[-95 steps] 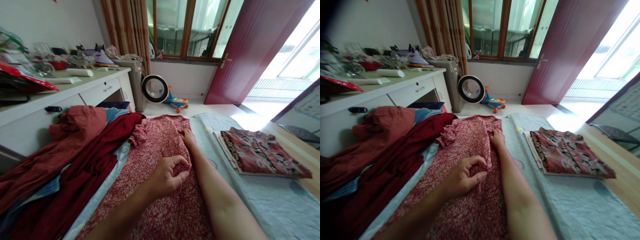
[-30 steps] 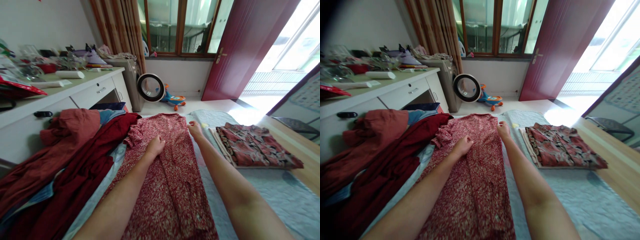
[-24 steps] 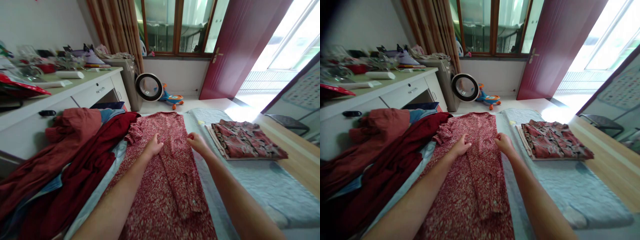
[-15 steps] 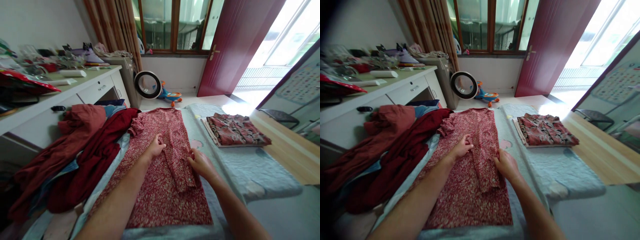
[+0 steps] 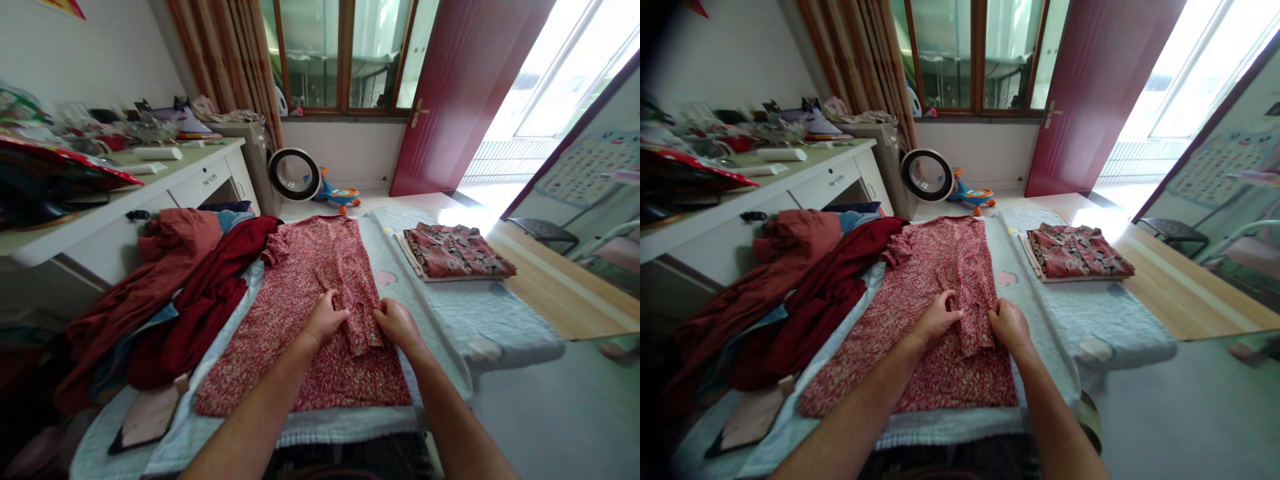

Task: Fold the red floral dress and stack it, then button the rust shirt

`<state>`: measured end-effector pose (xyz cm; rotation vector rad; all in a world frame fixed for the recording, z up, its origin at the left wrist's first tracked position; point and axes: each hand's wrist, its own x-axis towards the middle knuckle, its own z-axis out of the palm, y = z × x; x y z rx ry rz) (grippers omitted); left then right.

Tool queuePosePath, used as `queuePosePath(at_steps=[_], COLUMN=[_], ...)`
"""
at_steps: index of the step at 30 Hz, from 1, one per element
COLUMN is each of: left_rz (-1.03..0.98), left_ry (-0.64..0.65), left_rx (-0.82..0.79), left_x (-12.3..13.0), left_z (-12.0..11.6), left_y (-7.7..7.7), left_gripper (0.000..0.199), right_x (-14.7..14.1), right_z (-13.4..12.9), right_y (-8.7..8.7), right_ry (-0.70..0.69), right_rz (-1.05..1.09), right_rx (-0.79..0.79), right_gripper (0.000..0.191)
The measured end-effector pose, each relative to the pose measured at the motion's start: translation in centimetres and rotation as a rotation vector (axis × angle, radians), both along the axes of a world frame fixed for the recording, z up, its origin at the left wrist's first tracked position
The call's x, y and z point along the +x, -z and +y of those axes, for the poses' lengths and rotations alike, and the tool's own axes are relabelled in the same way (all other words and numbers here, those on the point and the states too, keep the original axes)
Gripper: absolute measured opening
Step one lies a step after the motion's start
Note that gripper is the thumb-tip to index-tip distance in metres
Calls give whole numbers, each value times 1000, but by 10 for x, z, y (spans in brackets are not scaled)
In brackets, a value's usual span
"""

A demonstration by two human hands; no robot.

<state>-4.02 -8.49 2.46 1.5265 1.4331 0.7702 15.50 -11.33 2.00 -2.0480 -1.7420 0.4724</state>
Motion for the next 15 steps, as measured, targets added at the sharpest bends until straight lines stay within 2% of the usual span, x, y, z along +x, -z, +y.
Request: queuePosePath(at_steps=[4, 7, 10, 15], left_rz=[-25, -149, -222, -97], left_ry=[-24, -35, -72, -5], left_rx=[61, 10, -37, 2], left_x=[1, -2, -6, -10], left_z=[-7, -6, -6, -15], left_y=[8, 16, 21, 14], left_gripper=[63, 60, 54, 36], right_x=[0, 0, -1, -5], right_z=[-11, -22, -31, -36], right_y=[-3, -2, 2, 5], right_ry=[65, 85, 85, 68], right_rz=[55, 153, 198, 167], right_rx=[79, 96, 94, 67], right_gripper=[14, 5, 10, 15])
